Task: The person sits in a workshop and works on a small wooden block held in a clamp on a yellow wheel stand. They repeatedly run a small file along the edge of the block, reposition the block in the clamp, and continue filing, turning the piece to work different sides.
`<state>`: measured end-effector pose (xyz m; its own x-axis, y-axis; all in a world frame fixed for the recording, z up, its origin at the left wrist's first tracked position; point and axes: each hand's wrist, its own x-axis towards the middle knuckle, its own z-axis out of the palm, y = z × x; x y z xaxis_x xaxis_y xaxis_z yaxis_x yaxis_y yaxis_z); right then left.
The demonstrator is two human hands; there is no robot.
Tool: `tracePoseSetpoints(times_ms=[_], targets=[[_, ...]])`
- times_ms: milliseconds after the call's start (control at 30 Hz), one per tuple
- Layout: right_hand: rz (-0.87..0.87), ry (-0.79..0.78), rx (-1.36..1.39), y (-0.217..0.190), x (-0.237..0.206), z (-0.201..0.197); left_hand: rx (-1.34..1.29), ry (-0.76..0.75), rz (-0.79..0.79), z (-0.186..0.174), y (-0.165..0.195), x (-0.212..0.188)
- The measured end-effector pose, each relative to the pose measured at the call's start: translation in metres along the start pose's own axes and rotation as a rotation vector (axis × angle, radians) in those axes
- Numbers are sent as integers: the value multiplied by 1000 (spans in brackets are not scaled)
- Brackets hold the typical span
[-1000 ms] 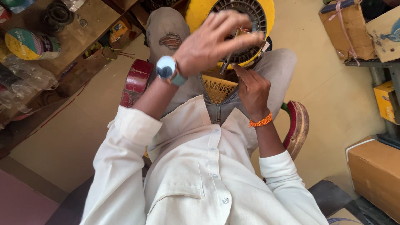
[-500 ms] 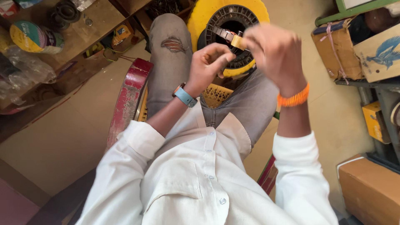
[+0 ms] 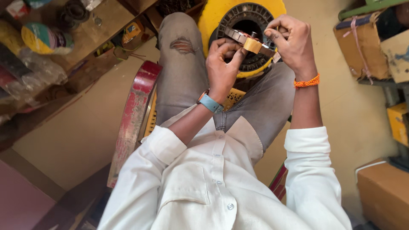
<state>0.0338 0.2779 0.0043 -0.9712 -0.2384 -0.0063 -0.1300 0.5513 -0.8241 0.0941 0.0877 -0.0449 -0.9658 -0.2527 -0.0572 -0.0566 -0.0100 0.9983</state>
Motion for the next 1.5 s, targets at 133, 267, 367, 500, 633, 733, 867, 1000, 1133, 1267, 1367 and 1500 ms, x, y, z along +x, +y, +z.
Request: tracePoseSetpoints(times_ms=[133,267,367,500,633,733,867,1000,1133,1267,1367,1500], targets=[[147,80,7,15,-14,1,266,15,77,2,-1,6],[180,161,-9,19,-23,-6,289,15,121,-4,15,5],[216,172,65,14,-32,-16,306,-5,421,-10,41,2],[275,111,270,-5,-49,-28,480,-394,919,-32,63,36],[261,16,347,-40,-57,-40,532,-792,812,-45,61,68],[299,1,382,-62,-56,-31,462,-818,774,-43,56,70],[150,53,201,-81,-61,4,449,-845,694,-37,52,67],[0,151,-182,-87,-80,45,444,-901,652,-39,51,72],[-92,219,-300,-79,-90,69,568,-738,1014,-52,56,66],[-113,202,-271,-80,-101,71,566,-681,1154,-64,62,33],[-91,101,-313,-92,-103,58,498,-859,1015,-71,57,25],[-221,-42,-273,-113,-91,27,345,-899,804,-69,39,27]])
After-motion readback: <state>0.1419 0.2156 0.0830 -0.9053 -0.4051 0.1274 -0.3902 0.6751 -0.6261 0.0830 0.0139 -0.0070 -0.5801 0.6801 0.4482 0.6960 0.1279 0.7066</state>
